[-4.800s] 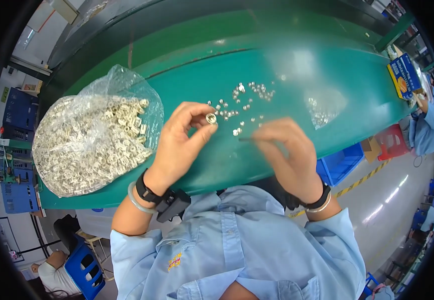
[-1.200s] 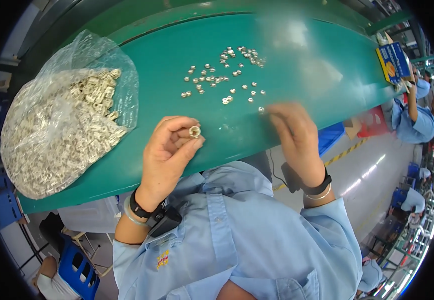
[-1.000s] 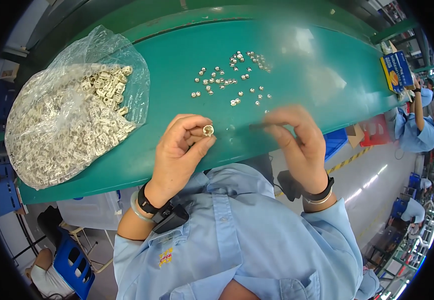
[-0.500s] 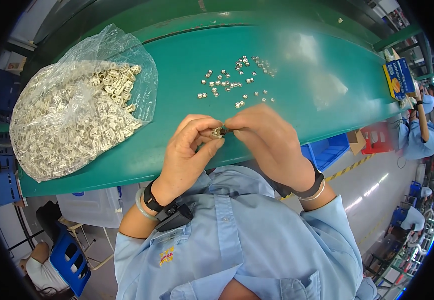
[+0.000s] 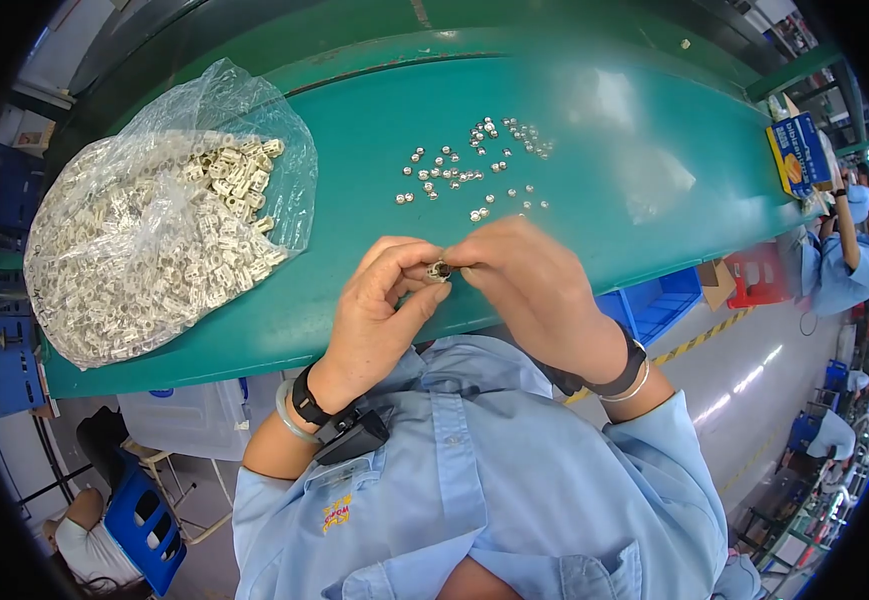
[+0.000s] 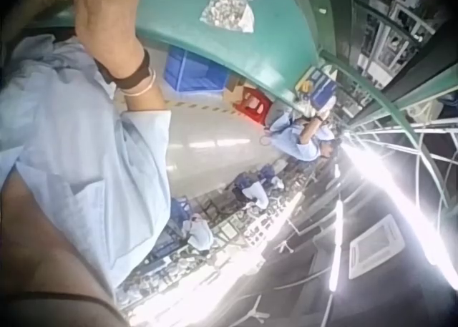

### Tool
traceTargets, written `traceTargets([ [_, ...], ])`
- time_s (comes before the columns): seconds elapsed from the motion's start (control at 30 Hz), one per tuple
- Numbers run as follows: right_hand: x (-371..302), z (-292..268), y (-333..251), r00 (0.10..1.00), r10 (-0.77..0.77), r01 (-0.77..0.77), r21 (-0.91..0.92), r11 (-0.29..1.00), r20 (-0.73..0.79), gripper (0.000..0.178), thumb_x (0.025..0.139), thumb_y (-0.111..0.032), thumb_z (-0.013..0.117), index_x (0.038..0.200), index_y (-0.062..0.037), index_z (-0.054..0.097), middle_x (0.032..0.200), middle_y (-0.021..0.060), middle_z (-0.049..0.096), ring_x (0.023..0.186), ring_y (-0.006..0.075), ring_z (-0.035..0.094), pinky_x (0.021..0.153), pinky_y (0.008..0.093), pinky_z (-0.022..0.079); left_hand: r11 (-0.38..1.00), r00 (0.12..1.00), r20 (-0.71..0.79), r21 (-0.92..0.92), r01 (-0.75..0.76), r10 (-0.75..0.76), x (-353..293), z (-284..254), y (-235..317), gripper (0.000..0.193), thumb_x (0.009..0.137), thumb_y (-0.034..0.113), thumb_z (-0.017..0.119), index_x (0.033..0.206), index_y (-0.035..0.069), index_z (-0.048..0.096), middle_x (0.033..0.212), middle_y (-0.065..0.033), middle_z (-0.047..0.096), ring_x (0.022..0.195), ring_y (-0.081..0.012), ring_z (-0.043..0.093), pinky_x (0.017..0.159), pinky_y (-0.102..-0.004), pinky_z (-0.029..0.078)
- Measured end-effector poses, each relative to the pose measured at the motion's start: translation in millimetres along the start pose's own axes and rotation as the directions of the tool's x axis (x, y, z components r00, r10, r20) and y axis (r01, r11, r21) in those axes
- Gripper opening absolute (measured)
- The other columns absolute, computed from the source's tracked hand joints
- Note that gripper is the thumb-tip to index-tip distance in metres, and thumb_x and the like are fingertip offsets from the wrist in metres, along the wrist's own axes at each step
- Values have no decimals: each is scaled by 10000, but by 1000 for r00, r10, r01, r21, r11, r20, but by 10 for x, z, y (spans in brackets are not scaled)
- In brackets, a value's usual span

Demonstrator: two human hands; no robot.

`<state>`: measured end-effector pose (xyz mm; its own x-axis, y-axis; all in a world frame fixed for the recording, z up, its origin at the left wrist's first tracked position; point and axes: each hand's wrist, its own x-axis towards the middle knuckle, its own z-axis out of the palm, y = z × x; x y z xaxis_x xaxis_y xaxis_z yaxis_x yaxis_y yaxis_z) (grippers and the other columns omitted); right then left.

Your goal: The person assembles components by picking up a plastic housing and a metal contact, inserting the contact into the housing using a small metal tool, and placing the completed assembly onto the work surface.

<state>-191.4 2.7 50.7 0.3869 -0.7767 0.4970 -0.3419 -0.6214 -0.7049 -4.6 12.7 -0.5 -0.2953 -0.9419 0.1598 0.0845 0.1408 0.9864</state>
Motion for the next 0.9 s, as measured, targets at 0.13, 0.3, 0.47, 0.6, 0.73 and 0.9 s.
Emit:
traceTargets([
  [0.13,-1,5,5,1000,-14,14,-22,1000,12,216,803,73,638,1007,6,626,933,131,641,834,280,625,689,346,509,1000,1000,2,22,-5,5,3,5,16,312,845,-93,617,1141,-12,558,1096,-72,519,954,-136,610,808,-254,532],
  [0.3,-9,3,21,998,-47,50,-76,996,36,233,790,73,645,1010,0,623,926,129,639,829,279,623,683,346,507,999,1000,5,34,4,-4,5,3,21,316,845,-91,619,1144,-9,558,1095,-72,523,945,-137,610,804,-254,534],
  [0.47,1,2,12,995,-78,84,-98,992,54,276,762,75,653,1024,-6,621,928,122,638,824,274,620,677,343,502,999,1000,-2,33,-1,1,2,6,-17,325,844,-86,625,1151,-4,557,1095,-71,526,947,-140,610,803,-255,535],
  [0.6,10,-1,11,994,-82,90,-111,990,76,290,752,68,655,1028,-15,622,932,111,636,819,270,617,675,342,493,998,1000,10,55,3,-3,5,-7,-17,334,844,-83,628,1159,-2,553,1096,-74,528,953,-145,610,804,-259,539],
  [0.73,10,4,26,991,-95,105,-116,988,93,289,758,57,654,1034,-25,624,937,104,635,817,267,613,677,344,483,998,1000,20,65,-9,8,4,-12,-32,340,844,-83,627,1165,-3,548,1098,-77,530,961,-152,610,805,-263,542],
  [0.9,8,19,35,990,-90,104,-136,985,107,291,757,44,662,1034,-37,627,936,93,637,817,262,612,687,344,474,997,1000,22,71,-16,14,-4,-25,-44,340,844,-83,627,1165,-9,544,1103,-81,531,966,-158,614,806,-265,545],
])
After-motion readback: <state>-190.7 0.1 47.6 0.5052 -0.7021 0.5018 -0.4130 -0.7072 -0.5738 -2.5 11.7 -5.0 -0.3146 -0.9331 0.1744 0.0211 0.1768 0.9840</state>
